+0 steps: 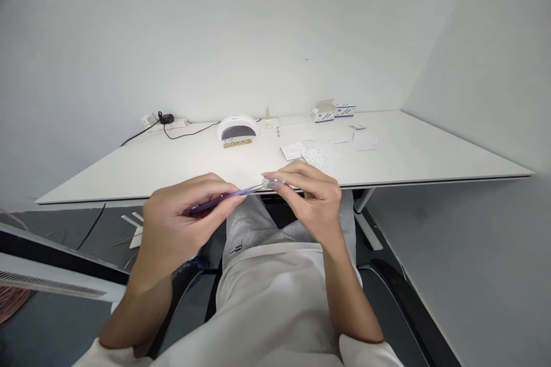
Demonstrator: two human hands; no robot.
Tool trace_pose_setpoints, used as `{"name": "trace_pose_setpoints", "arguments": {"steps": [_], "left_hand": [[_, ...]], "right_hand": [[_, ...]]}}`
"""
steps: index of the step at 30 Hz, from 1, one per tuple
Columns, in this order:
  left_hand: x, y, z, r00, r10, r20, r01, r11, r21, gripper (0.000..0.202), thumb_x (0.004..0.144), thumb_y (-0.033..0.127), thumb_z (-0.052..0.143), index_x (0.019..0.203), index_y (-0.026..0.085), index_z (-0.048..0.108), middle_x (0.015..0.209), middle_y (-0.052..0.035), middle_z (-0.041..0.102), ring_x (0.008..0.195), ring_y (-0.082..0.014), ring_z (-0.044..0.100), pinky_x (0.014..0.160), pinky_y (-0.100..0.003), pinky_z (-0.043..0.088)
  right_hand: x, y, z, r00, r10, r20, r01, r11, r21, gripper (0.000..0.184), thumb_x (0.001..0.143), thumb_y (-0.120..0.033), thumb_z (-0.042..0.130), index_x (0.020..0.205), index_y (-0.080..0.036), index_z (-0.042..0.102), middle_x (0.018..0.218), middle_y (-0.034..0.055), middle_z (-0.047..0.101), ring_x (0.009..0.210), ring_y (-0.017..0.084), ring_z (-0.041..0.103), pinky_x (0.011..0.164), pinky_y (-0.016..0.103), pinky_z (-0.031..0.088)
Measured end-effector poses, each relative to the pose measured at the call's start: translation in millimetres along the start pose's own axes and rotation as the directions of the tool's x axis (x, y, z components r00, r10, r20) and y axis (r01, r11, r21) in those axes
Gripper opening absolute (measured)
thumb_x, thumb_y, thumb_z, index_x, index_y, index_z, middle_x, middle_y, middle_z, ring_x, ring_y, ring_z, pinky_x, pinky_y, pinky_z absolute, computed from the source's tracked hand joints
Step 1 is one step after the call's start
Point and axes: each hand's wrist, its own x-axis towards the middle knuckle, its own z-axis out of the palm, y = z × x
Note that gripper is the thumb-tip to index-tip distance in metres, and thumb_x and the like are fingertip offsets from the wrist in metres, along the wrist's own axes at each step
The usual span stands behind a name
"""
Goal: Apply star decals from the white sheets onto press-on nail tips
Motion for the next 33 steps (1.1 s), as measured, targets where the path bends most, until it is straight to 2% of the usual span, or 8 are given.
{"name": "trace_pose_setpoints", "arguments": {"steps": [22, 29, 33], "left_hand": [[0.7, -0.9, 0.6, 1.0, 0.007, 0.012, -0.007, 1.0, -0.008, 0.007, 0.084, 0.014, 0.066, 0.081, 0.02, 0.063, 0.072, 0.0045, 0.061, 0.057, -0.0042, 0.048, 0.051, -0.02, 0.038], [1.0, -1.6, 0.9, 0.998, 0.003, 0.057, 0.0, 0.999, -0.042, 0.006, 0.084, 0.012, 0.066, 0.082, 0.017, 0.064, 0.074, 0.003, 0.062, 0.06, -0.0046, 0.051, 0.054, -0.019, 0.041], [2.3, 0.1, -3.2, 0.999, 0.003, 0.035, -0.001, 0.998, -0.059, 0.007, 0.083, 0.013, 0.067, 0.087, 0.018, 0.069, 0.078, 0.0012, 0.064, 0.061, -0.0054, 0.053, 0.052, -0.02, 0.04]], "right_hand": [[0.7, 0.4, 0.1, 1.0, 0.023, 0.01, -0.023, 1.0, 0.013, 0.039, 0.078, 0.002, 0.067, 0.095, -0.032, 0.079, 0.081, -0.0002, 0.071, 0.07, 0.013, 0.062, 0.059, 0.03, 0.046], [-0.2, 0.7, 1.2, 0.999, 0.033, -0.036, -0.032, 0.999, 0.012, 0.04, 0.078, 0.002, 0.068, 0.096, -0.032, 0.078, 0.081, -0.0005, 0.071, 0.073, 0.014, 0.063, 0.062, 0.031, 0.048], [-1.0, 2.6, -0.3, 0.997, 0.07, -0.025, -0.069, 0.996, 0.053, 0.038, 0.078, 0.001, 0.069, 0.095, -0.031, 0.078, 0.083, 0.0001, 0.072, 0.074, 0.014, 0.063, 0.063, 0.031, 0.049]]}}
